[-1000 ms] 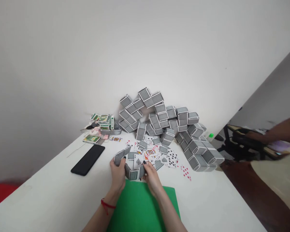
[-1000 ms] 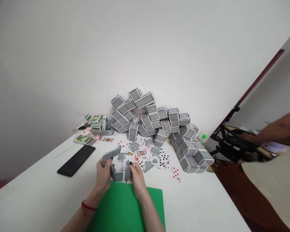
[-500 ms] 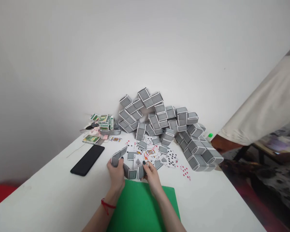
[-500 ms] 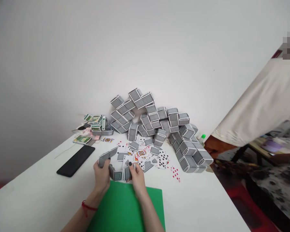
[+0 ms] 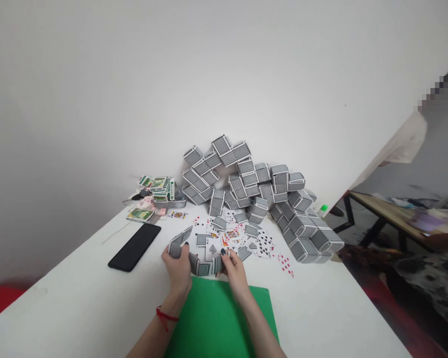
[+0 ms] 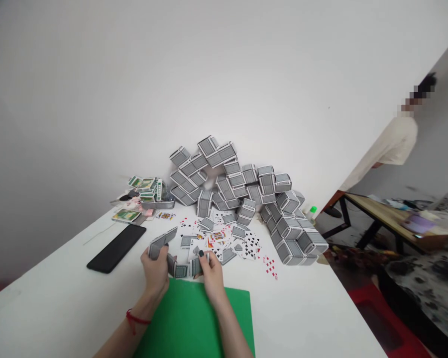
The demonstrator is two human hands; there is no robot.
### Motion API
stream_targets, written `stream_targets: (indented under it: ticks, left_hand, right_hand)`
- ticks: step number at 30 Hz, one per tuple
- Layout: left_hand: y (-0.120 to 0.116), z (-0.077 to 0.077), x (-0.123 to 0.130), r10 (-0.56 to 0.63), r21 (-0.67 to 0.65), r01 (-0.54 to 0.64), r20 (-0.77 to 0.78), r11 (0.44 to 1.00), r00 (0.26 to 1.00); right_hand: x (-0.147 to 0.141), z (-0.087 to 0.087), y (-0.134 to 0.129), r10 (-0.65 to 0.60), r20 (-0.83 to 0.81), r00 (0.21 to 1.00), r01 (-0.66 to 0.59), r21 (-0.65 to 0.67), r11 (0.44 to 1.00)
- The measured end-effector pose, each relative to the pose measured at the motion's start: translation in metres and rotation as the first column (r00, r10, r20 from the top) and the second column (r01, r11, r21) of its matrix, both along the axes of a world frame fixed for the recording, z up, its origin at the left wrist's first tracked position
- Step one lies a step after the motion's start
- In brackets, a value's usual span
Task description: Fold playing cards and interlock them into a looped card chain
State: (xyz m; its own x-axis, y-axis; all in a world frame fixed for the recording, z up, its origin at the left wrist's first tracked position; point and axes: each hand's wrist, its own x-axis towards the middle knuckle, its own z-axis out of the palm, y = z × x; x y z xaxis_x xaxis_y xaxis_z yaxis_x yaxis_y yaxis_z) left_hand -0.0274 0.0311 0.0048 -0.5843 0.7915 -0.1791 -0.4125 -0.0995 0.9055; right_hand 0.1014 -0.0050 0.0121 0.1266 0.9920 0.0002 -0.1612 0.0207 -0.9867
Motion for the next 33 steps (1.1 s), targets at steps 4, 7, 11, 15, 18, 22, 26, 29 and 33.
stream_targets:
  ticks: [4,7,11,15,18,22,26,29,33]
  left_hand:
    - [-0.002,0.008,0.002,0.023,-0.014,-0.022,0.050,1.000,0.999]
    - [-0.002,0.011,0.003,0.032,-0.021,-0.030,0.067,0.999,0.997]
    - [-0.003,0.014,0.004,0.031,-0.012,-0.030,0.085,0.999,0.996]
    - [-0.006,0.017,0.006,0.023,-0.008,-0.022,0.109,1.000,0.994]
    - [-0.009,0.018,0.008,0.017,-0.007,-0.016,0.092,1.000,0.996]
    - [-0.011,0.018,0.010,-0.006,0.001,0.006,0.052,1.000,0.999]
    - [-0.012,0.015,0.010,-0.005,-0.004,0.006,0.040,1.000,0.999]
    - [-0.013,0.011,0.012,-0.049,0.010,0.049,0.030,0.999,0.998]
    - [-0.014,0.006,0.013,-0.101,0.014,0.102,-0.016,0.995,0.995]
  right_hand:
    - [0.000,0.004,-0.001,-0.004,0.011,1.000,0.003,0.020,1.000]
    - [0.000,0.003,-0.002,-0.016,0.036,0.999,0.015,0.031,0.999]
    - [-0.005,-0.004,-0.003,0.011,0.008,1.000,-0.011,0.009,1.000]
    - [-0.013,-0.009,-0.003,0.049,-0.084,0.995,-0.053,-0.047,0.997]
    - [-0.018,-0.009,-0.006,0.046,-0.104,0.993,-0.051,-0.040,0.998]
    - [-0.025,-0.009,-0.013,0.006,0.001,1.000,-0.006,0.046,0.999]
    - [-0.032,-0.011,-0.021,-0.067,0.108,0.992,0.057,0.097,0.994]
    - [-0.034,-0.010,-0.023,-0.115,0.151,0.982,0.096,0.130,0.987]
    - [-0.027,-0.005,-0.023,-0.018,0.172,0.985,-0.011,0.168,0.986]
